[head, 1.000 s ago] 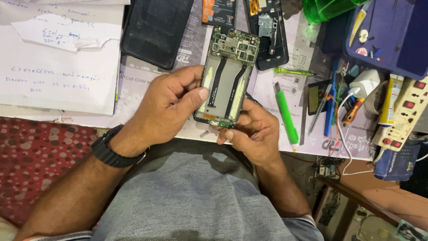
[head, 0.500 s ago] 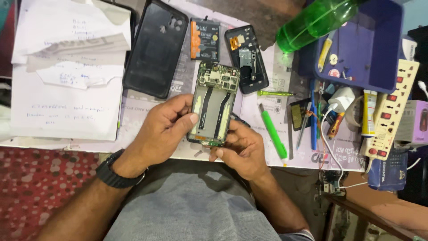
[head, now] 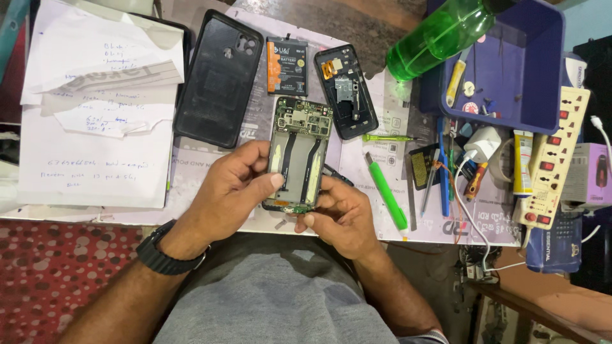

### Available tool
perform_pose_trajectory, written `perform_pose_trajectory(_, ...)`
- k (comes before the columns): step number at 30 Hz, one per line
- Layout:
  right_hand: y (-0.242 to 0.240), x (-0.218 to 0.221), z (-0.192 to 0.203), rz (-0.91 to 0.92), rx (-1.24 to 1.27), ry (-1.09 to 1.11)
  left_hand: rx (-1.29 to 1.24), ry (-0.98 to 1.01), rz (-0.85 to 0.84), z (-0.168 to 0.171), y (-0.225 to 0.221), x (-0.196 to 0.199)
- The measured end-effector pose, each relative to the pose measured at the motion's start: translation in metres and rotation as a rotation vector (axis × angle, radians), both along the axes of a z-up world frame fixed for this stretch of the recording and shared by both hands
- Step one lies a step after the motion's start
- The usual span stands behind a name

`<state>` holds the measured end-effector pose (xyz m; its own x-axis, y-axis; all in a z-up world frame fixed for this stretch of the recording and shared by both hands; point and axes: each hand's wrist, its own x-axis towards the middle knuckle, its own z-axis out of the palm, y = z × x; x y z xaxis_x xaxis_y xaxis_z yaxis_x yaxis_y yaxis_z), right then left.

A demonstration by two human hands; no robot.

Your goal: The person disassembles a mobile phone on a workbench, using a screwdriver and a green plastic tool to detach internal components including the motherboard and connector cables.

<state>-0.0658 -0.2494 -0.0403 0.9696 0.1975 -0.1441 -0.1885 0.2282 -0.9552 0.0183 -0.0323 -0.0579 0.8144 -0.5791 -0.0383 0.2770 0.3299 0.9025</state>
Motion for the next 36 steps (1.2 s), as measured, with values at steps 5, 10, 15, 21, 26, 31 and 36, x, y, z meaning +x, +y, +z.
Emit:
perform_pose_trajectory(5,0.001,-0.001,0.004,-0.023,-0.061,0.064,-0.004,0.035,-0.009,0.003,-0.002,-0.001)
perform_pose_trajectory(10,0.002,-0.001,0.004,-0.027,-0.037,0.035,-0.036,0.008,0.010,0.009,-0.002,0.003)
perform_pose_trajectory(15,0.009,-0.003,-0.006,-0.119,0.024,-0.188,-0.007,-0.028,0.045,0.012,0.001,0.004)
perform_pose_trajectory(21,0.010,-0.019,-0.017,-0.219,-0.196,-0.342,0.054,-0.102,0.000,0.001,0.004,0.001)
perform_pose_trajectory(26,0.002,-0.019,-0.012,-0.278,-0.168,-0.410,-0.053,-0.082,-0.053,0.000,0.004,0.000)
perform_pose_trajectory(31,0.001,-0.009,-0.003,-0.276,-0.177,-0.420,-0.062,-0.051,-0.057,0.004,0.005,0.000)
perform_pose_trajectory(36,0.002,-0.006,-0.001,-0.273,-0.169,-0.424,-0.066,-0.032,-0.054,0.002,0.004,0.000)
